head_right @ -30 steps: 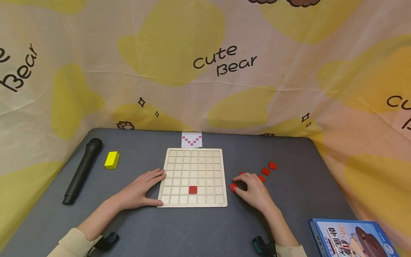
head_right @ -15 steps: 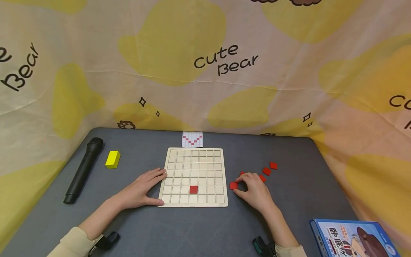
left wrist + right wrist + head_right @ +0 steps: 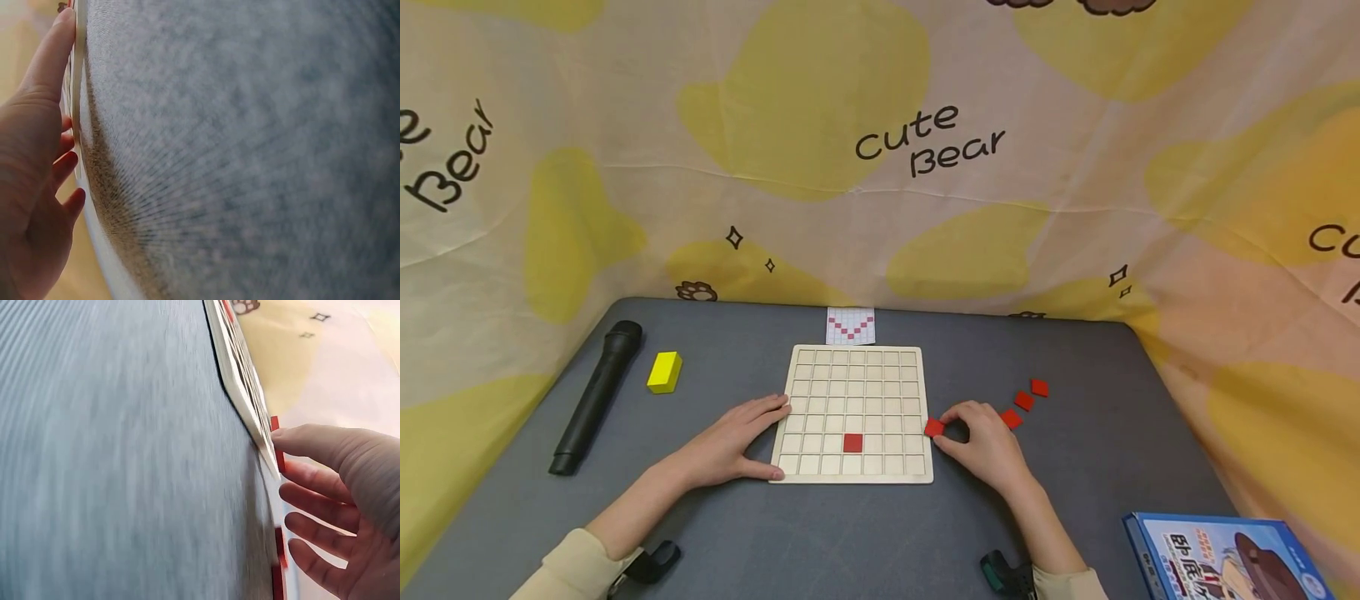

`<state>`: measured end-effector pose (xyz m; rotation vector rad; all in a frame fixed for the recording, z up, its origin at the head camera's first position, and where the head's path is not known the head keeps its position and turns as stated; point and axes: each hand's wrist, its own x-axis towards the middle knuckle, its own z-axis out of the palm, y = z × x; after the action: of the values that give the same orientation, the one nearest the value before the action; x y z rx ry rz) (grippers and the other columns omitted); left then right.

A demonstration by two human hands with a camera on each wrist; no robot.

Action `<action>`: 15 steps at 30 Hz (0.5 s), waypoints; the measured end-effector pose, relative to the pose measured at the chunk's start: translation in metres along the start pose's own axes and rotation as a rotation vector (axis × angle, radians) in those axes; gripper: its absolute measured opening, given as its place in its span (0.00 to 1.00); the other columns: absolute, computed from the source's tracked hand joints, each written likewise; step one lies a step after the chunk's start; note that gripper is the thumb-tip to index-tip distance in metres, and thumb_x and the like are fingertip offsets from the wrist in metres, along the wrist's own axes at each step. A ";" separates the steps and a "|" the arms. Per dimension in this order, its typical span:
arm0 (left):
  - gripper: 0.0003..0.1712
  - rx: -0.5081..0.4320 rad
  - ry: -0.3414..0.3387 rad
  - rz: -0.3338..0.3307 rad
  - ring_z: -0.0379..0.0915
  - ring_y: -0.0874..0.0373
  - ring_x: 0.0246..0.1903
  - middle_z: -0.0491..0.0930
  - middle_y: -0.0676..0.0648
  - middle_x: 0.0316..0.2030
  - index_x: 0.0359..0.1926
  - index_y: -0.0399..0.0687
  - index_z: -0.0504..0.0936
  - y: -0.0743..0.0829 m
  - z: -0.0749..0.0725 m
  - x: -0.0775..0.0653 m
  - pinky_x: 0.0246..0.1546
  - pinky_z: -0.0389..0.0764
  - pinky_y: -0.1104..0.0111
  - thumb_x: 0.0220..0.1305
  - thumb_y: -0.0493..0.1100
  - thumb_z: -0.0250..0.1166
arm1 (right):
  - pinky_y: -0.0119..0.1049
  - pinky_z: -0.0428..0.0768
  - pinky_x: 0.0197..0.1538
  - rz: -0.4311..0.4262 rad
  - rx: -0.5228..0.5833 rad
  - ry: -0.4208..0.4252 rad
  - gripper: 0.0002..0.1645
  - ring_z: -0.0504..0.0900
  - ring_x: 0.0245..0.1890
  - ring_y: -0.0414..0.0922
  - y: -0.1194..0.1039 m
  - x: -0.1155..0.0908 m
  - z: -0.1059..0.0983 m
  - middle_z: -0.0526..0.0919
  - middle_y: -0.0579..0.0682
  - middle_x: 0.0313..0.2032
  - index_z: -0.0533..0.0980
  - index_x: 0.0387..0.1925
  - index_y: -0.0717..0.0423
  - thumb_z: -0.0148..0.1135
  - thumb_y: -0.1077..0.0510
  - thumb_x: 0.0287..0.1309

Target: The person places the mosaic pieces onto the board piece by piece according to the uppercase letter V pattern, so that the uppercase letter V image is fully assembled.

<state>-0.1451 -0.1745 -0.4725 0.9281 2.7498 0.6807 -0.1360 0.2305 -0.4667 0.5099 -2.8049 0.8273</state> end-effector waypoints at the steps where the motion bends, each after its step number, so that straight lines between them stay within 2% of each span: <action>1: 0.56 -0.001 0.001 0.001 0.51 0.45 0.71 0.59 0.43 0.72 0.72 0.43 0.62 0.000 0.000 0.000 0.68 0.54 0.47 0.51 0.69 0.69 | 0.45 0.77 0.46 0.001 0.009 -0.004 0.13 0.77 0.42 0.45 -0.003 0.002 0.002 0.82 0.41 0.37 0.82 0.35 0.47 0.77 0.54 0.46; 6: 0.55 -0.012 0.010 0.011 0.53 0.44 0.70 0.59 0.42 0.71 0.72 0.42 0.63 0.000 0.001 0.000 0.67 0.55 0.46 0.52 0.69 0.68 | 0.42 0.77 0.45 -0.028 0.051 -0.021 0.13 0.76 0.40 0.43 -0.020 0.011 0.015 0.82 0.41 0.37 0.83 0.36 0.47 0.77 0.54 0.47; 12: 0.55 -0.014 0.008 -0.004 0.53 0.45 0.70 0.59 0.43 0.71 0.71 0.42 0.63 0.002 0.000 -0.001 0.67 0.55 0.46 0.50 0.67 0.71 | 0.35 0.74 0.38 -0.045 0.083 -0.067 0.12 0.73 0.36 0.41 -0.042 0.023 0.032 0.82 0.40 0.35 0.83 0.36 0.47 0.76 0.52 0.47; 15: 0.55 -0.006 0.005 -0.011 0.54 0.46 0.70 0.59 0.43 0.71 0.72 0.43 0.63 0.002 0.001 -0.001 0.67 0.56 0.47 0.50 0.67 0.71 | 0.36 0.74 0.40 -0.042 0.083 -0.082 0.12 0.73 0.38 0.40 -0.051 0.027 0.039 0.82 0.40 0.36 0.83 0.36 0.46 0.75 0.52 0.48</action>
<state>-0.1435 -0.1735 -0.4724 0.9108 2.7534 0.6898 -0.1451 0.1610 -0.4670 0.6266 -2.8320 0.9385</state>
